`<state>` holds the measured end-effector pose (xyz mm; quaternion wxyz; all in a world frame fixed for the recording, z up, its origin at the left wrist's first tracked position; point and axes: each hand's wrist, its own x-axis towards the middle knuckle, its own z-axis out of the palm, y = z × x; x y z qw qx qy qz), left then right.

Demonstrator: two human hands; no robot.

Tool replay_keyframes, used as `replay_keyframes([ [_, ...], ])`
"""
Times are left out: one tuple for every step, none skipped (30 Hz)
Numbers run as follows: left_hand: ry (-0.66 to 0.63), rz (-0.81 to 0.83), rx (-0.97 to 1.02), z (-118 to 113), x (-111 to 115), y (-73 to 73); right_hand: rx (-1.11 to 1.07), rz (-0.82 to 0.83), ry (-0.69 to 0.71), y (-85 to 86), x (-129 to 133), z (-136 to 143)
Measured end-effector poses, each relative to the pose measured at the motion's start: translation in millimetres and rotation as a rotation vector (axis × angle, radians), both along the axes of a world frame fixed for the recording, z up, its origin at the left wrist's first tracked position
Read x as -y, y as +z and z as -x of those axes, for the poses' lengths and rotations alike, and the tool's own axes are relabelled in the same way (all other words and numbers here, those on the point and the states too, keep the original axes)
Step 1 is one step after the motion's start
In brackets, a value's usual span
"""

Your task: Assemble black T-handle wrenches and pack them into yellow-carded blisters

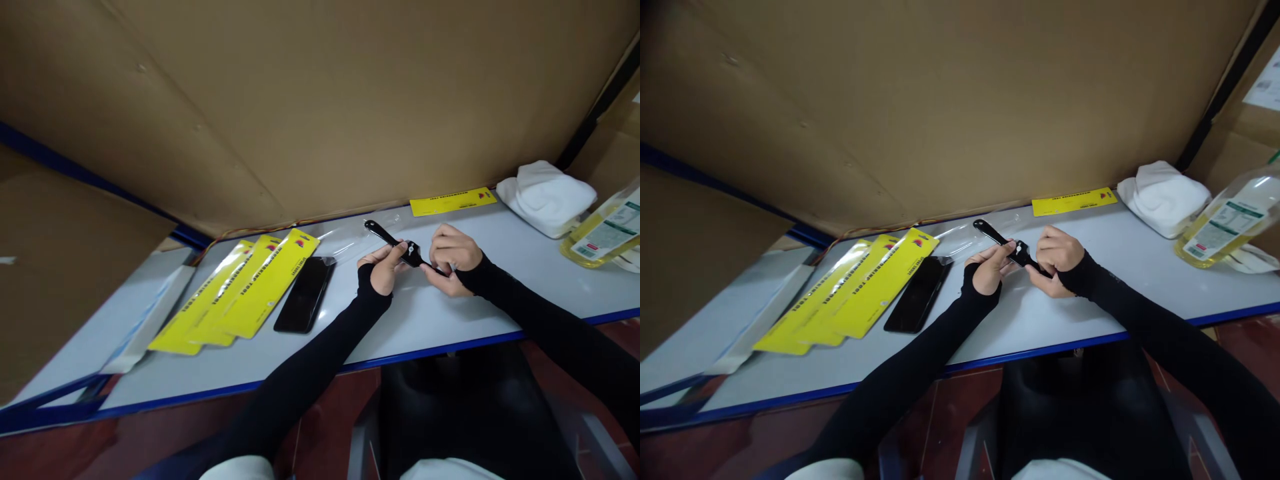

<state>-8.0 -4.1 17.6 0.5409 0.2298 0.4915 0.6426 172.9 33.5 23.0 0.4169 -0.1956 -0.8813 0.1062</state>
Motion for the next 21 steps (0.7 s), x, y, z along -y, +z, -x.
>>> replay_keyframes([
  [0.002,0.001,0.0,0,0,0.3,-0.002,0.012,0.002,-1.7,0,1],
  [0.007,0.0,-0.001,-1,0,0.7,-0.018,0.011,-0.012,-3.6,0,2],
  [0.009,0.001,-0.002,-1,1,1.1,-0.041,-0.002,-0.04,-5.3,0,4],
  [0.009,0.004,-0.002,-2,1,1.5,-0.061,-0.023,-0.072,-6.6,0,5],
  [0.01,0.008,-0.001,-2,1,1.8,-0.075,-0.047,-0.098,-7.3,0,6],
  [0.01,0.012,0.0,-3,1,2.2,-0.081,-0.071,-0.115,-7.3,-1,6],
  [0.009,0.015,0.003,-3,1,2.6,-0.077,-0.087,-0.122,-6.6,0,6],
  [0.008,0.019,0.008,-3,1,2.9,-0.066,-0.094,-0.123,-5.1,0,5],
  [0.011,0.022,0.014,-3,1,3.2,-0.056,-0.094,-0.12,-3.4,0,5],
  [0.013,0.023,0.017,-3,1,3.5,-0.051,-0.09,-0.117,-1.6,0,4],
  [0.013,0.023,0.017,-2,1,3.9,-0.057,-0.087,-0.114,-0.2,1,3],
  [0.014,0.025,0.016,-2,1,4.4,-0.072,-0.09,-0.11,0.5,1,3],
  [0.018,0.03,0.015,-2,2,5.1,-0.095,-0.101,-0.105,0.4,1,4],
  [0.021,0.033,0.016,-3,2,5.8,-0.12,-0.116,-0.096,-0.5,1,5],
  [0.025,0.038,0.022,-3,2,6.6,-0.139,-0.13,-0.078,-2.0,0,6],
  [0.031,0.042,0.032,-3,2,7.5,-0.154,-0.144,-0.053,-3.7,0,7],
  [0.039,0.047,0.044,-4,2,8.4,-0.166,-0.155,-0.029,-5.4,0,8],
  [0.044,0.049,0.054,-4,2,9.2,-0.175,-0.157,-0.013,-6.8,0,8],
  [0.048,0.052,0.061,-5,2,10.0,-0.179,-0.151,-0.01,-7.9,0,9],
  [0.049,0.055,0.064,-5,2,10.7,-0.178,-0.142,-0.021,-8.5,0,9],
  [0.048,0.06,0.065,-5,3,11.2,-0.167,-0.134,-0.041,-8.8,0,9],
])
